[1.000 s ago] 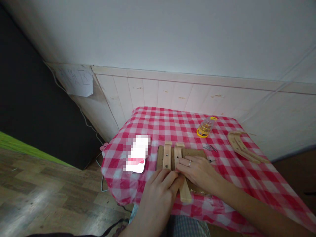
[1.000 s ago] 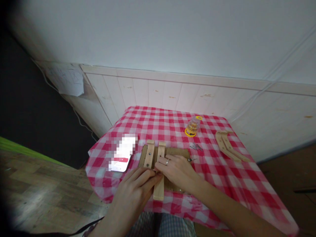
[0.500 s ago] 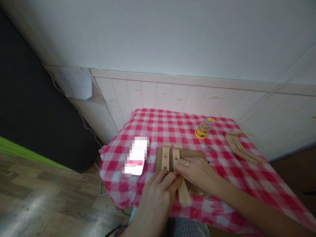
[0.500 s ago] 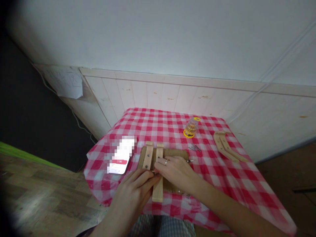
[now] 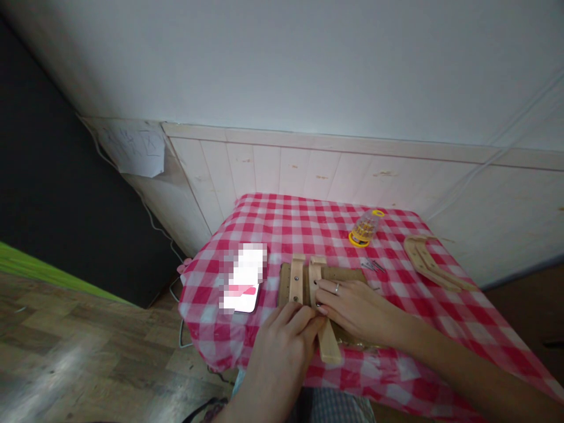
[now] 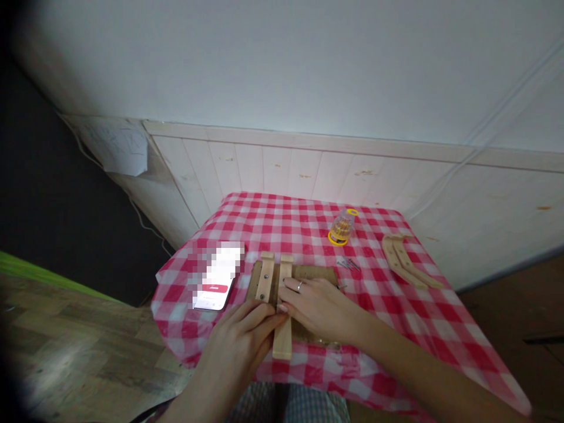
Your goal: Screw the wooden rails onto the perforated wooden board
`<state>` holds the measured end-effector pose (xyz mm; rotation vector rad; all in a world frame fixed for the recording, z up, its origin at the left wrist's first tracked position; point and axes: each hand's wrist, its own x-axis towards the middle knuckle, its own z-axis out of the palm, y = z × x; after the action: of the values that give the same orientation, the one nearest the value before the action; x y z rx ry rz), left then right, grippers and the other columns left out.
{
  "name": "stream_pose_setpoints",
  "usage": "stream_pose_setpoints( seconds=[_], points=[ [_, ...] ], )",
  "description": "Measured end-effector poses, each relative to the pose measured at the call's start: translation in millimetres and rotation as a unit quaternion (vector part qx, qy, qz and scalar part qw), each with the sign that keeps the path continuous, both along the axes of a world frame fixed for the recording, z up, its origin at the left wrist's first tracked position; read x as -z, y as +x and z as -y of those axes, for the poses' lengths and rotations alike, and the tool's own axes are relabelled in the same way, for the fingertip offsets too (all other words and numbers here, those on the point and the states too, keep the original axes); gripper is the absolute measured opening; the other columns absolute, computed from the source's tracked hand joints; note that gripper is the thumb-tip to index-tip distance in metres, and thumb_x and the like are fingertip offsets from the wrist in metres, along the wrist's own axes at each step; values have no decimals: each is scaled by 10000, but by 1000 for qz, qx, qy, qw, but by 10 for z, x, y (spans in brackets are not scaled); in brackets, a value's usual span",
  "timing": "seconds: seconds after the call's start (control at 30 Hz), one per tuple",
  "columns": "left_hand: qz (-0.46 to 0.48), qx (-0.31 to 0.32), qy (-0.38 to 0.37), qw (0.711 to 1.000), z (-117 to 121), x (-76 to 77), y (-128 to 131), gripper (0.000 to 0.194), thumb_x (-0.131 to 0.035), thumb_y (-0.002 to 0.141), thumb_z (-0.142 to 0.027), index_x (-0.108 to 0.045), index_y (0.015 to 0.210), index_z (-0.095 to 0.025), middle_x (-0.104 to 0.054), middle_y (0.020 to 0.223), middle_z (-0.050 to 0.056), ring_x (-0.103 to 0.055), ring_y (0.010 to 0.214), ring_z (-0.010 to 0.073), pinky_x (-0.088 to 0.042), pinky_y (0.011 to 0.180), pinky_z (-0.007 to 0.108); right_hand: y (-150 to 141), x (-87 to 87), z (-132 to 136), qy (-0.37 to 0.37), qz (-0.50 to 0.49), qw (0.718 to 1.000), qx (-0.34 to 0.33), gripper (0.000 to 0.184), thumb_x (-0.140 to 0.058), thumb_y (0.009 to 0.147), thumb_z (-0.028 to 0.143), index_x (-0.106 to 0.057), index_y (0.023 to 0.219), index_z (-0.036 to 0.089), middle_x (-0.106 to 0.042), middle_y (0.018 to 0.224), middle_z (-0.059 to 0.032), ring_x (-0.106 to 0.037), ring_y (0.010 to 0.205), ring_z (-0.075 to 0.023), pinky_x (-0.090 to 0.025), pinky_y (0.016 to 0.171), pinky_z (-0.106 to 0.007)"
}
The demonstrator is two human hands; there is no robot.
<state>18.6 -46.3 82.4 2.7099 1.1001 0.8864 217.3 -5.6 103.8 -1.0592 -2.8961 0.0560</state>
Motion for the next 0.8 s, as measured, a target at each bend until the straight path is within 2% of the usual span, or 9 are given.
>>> stream_pose_setpoints(
  seconds=[0.13, 0.4, 0.53, 0.8],
  points=[
    [0, -1, 3, 1000, 2, -6, 4, 290, -746, 833, -17, -710, 1081, -163, -732, 889, -18, -682, 786, 208, -625, 668, 323, -1, -57, -9, -67, -30, 997, 36, 225, -454, 1029, 193, -661, 941, 182, -714, 983, -56, -686, 809, -204, -524, 696, -339],
    [-8, 3, 6, 1000, -23, 26, 17, 315, -759, 809, -3, -707, 1079, -157, -723, 888, -11, -678, 793, 212, -635, 693, 329, -3, -104, -25, -134, -61, 986, 78, 261, -474, 1024, 191, -715, 925, 195, -715, 1004, -63, -679, 876, -213, -515, 765, -352],
    [-11, 4, 8, 1000, -20, 43, 10, 302, -723, 839, -6, -700, 1103, -149, -720, 893, -4, -676, 794, 211, -634, 684, 327, -22, -101, -47, -155, -64, 982, 88, 275, -457, 1030, 188, -718, 944, 184, -717, 1053, -86, -683, 955, -235, -523, 837, -384],
    [-20, 6, 0, 1000, -9, 75, 2, 275, -615, 900, 9, -692, 1114, -146, -715, 911, 6, -672, 821, 199, -632, 709, 317, -66, -149, -49, -179, -54, 977, 102, 276, -447, 1027, 175, -714, 958, 177, -699, 1086, -101, -669, 970, -239, -520, 854, -388]
  ],
)
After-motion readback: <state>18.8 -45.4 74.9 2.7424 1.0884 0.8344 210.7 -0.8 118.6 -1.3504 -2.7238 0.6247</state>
